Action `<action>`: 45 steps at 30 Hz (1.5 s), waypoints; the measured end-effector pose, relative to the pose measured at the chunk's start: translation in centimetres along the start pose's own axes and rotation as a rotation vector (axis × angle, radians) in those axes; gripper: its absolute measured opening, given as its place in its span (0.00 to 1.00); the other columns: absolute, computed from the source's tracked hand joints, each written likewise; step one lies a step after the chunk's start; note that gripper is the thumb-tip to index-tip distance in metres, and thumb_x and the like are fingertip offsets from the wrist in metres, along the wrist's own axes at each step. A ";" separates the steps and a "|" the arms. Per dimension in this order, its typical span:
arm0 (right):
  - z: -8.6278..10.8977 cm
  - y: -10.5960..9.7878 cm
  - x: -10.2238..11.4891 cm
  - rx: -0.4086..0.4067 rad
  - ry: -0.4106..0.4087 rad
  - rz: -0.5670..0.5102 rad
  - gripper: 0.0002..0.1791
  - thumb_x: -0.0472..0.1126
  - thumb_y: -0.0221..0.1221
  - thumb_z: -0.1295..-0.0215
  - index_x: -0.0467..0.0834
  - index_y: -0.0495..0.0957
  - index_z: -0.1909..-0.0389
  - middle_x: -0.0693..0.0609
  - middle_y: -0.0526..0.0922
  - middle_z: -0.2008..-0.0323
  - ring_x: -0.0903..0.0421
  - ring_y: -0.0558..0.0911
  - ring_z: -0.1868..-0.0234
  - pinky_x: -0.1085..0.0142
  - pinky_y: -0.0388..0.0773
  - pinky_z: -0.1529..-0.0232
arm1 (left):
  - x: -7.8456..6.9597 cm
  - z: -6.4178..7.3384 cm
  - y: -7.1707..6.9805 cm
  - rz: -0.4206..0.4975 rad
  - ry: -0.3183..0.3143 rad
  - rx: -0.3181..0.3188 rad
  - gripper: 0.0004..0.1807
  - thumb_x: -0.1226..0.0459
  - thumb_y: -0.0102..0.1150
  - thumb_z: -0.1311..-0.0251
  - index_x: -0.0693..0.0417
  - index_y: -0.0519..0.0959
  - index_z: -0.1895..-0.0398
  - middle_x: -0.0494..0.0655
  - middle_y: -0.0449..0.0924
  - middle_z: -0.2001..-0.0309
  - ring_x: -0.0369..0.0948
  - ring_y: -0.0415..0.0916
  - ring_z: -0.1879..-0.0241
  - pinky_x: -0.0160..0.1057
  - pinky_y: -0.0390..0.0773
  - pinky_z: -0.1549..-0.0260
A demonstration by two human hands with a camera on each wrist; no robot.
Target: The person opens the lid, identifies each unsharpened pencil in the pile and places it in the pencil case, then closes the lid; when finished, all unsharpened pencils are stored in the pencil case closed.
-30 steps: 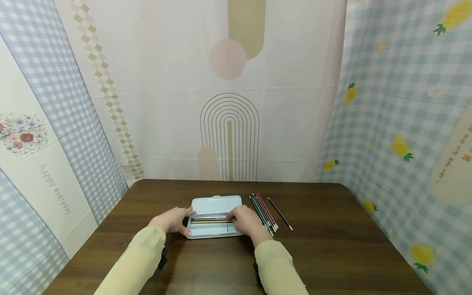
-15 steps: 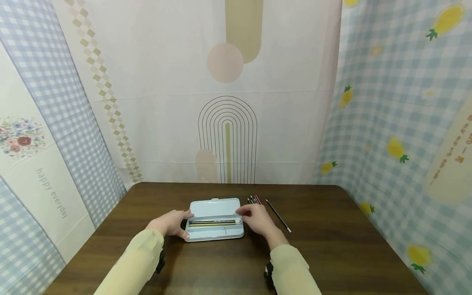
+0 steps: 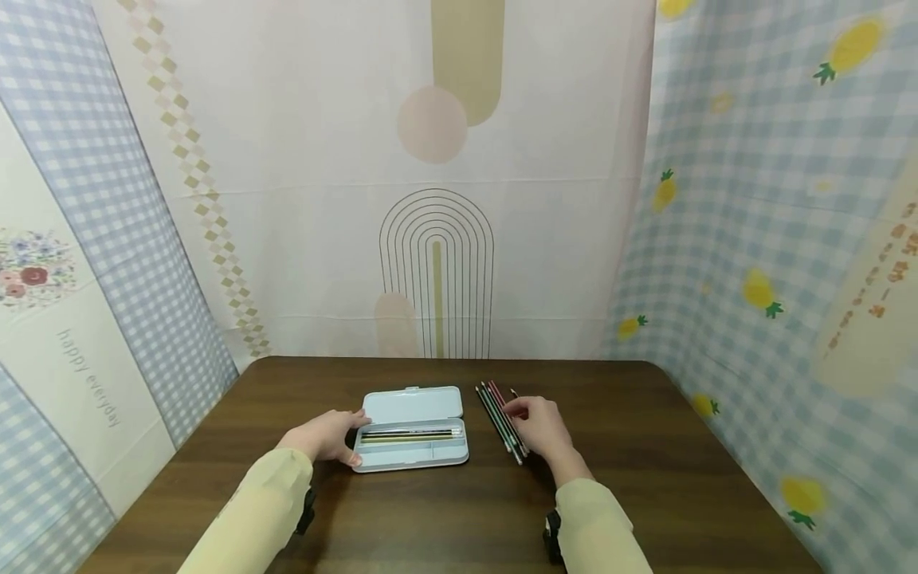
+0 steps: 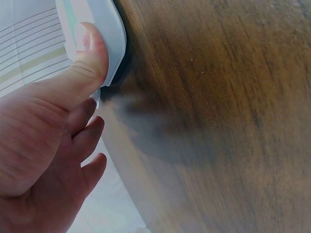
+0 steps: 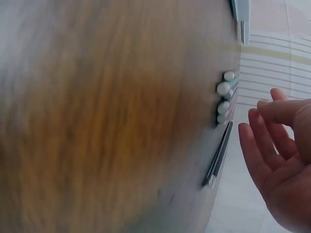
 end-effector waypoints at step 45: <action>0.5 -0.2 -2.3 0.141 0.103 0.070 0.14 0.27 0.69 0.38 0.35 0.88 0.51 0.47 0.88 0.59 0.51 0.83 0.59 0.53 0.84 0.56 | 2.9 -3.0 2.2 -0.001 -0.013 0.004 0.48 0.48 0.83 0.51 0.46 0.77 0.24 0.55 0.71 0.23 0.59 0.68 0.26 0.63 0.68 0.30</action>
Point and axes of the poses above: each hand's wrist, its own z-axis away from the middle knuckle, its own y-axis out of the palm, x = y × z, the point moved 7 cm from there along -z, towards the middle knuckle
